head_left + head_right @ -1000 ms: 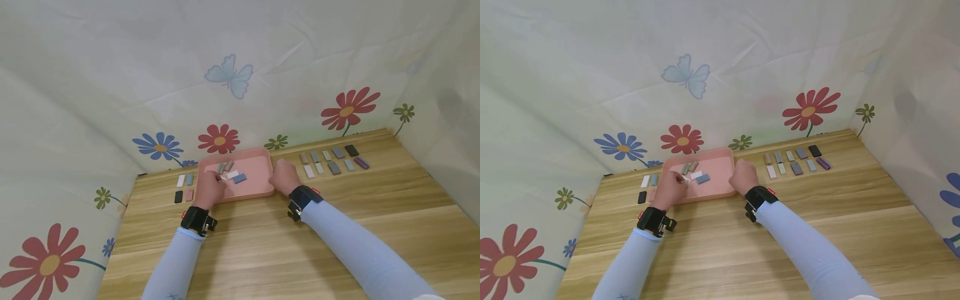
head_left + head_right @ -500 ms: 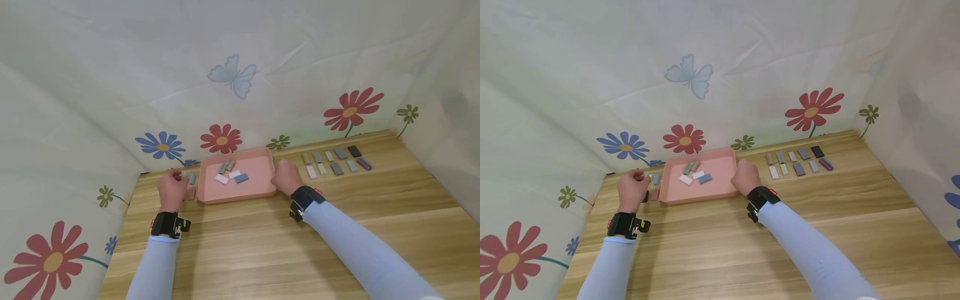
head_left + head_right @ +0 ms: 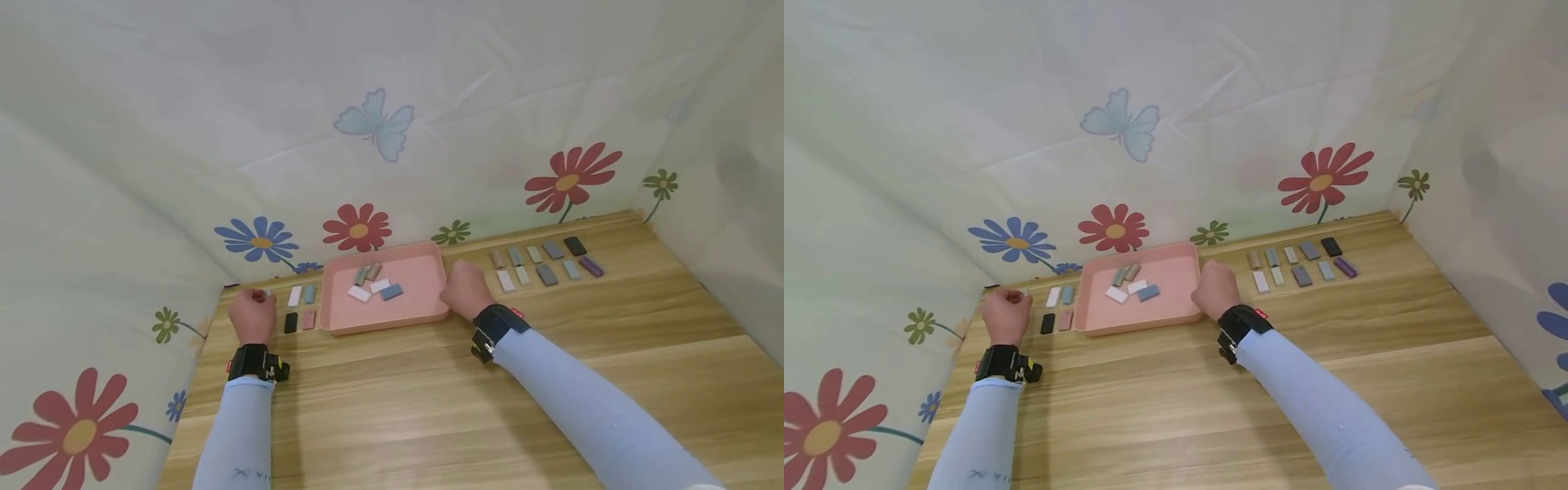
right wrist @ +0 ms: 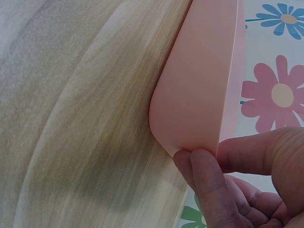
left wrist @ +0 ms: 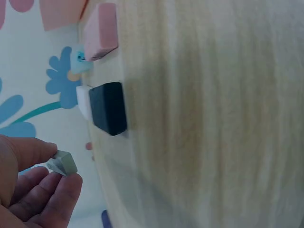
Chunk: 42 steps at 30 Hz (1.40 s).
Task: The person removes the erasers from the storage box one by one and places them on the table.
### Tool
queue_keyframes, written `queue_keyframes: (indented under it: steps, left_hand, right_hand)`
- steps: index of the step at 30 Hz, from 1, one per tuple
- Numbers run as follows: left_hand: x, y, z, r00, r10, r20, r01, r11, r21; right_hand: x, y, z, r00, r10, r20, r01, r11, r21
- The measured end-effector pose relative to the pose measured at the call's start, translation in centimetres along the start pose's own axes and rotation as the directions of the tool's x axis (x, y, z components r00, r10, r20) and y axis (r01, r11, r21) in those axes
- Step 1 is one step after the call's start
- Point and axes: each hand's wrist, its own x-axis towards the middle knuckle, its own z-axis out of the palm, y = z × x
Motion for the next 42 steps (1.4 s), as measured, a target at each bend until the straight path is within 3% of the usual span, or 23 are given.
queue_keyframes:
  steps: [4, 12, 23, 34, 38, 42]
  left_hand:
    - [0.1, -0.4, 0.7, 1.000, 0.011, -0.001, -0.011, 1.000, 0.029]
    - [0.5, -0.9, 1.7, 0.999, -0.025, 0.023, 0.024, 0.997, 0.069]
    - [0.7, -0.7, 1.9, 0.999, -0.012, 0.029, 0.009, 0.995, 0.102]
    - [1.0, -1.0, 1.8, 0.999, -0.031, 0.030, 0.027, 0.993, 0.118]
    - [1.0, -0.3, 1.3, 0.999, -0.036, 0.037, 0.031, 0.994, 0.108]
    - [1.0, 1.6, 0.8, 0.999, 0.014, 0.033, -0.016, 0.997, 0.080]
  right_hand:
    - [0.0, -0.1, -0.1, 1.000, 0.005, 0.001, -0.005, 1.000, -0.006]
    - [-0.1, -0.3, 0.0, 0.999, 0.035, 0.014, -0.035, 0.999, -0.003]
    - [-0.3, -0.4, 0.1, 0.999, 0.044, 0.002, -0.044, 0.999, -0.012]
    - [-0.2, -0.6, 0.0, 1.000, 0.002, -0.012, -0.002, 1.000, -0.026]
    - [-0.2, -0.6, -0.1, 1.000, 0.006, 0.000, -0.006, 1.000, -0.016]
    - [-0.3, -0.5, -0.3, 1.000, 0.008, 0.001, -0.008, 1.000, -0.020]
